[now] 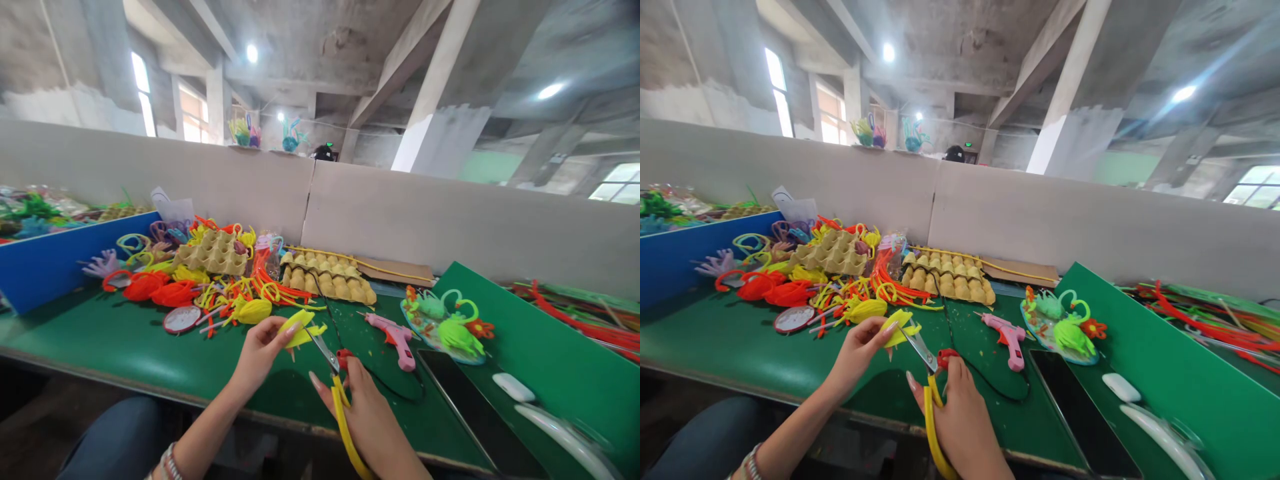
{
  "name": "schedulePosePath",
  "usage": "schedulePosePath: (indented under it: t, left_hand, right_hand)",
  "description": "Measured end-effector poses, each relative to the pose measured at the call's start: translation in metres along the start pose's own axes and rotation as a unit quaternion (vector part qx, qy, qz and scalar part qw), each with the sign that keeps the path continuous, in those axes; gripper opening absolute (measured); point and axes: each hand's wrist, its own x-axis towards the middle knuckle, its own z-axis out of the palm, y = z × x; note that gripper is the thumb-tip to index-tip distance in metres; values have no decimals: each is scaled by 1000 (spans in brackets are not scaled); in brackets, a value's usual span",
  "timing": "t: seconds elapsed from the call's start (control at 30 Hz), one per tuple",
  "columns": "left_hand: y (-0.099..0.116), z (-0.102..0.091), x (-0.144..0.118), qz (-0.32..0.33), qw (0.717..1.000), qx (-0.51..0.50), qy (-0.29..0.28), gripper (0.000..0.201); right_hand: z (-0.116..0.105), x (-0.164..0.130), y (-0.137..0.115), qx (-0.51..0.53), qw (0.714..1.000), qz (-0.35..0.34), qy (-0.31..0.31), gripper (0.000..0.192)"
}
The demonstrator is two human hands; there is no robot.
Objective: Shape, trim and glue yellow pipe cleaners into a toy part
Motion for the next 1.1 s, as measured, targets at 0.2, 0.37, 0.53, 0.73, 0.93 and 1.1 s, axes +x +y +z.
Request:
schedulePosePath:
  t: [0.2,0.37,0.53,0.73,0.93,1.1]
  left_hand:
    - [1,0,1,-18,999,25,-26,38]
    - [2,1,0,-20,998,42,-46,36]
    - [3,-2,-1,-13,996,61,-58,35]
    - [2,-4,0,-20,996,65,-63,38]
    - [-1,-3,0,-24,995,57,-74,41]
    - [1,-2,-1,-25,993,74,-86,41]
  right_hand:
    - [-2,-1,2,52,997,13,-58,25]
    - [-1,0,8,76,995,9,-67,20]
    - [-6,2,7,71,995,14,-70,17]
    - [-7,4,9,51,996,9,-74,21]
    - [-8,5,10,72,995,10,-74,24]
    - [-8,4,10,88,992,18,-84,25]
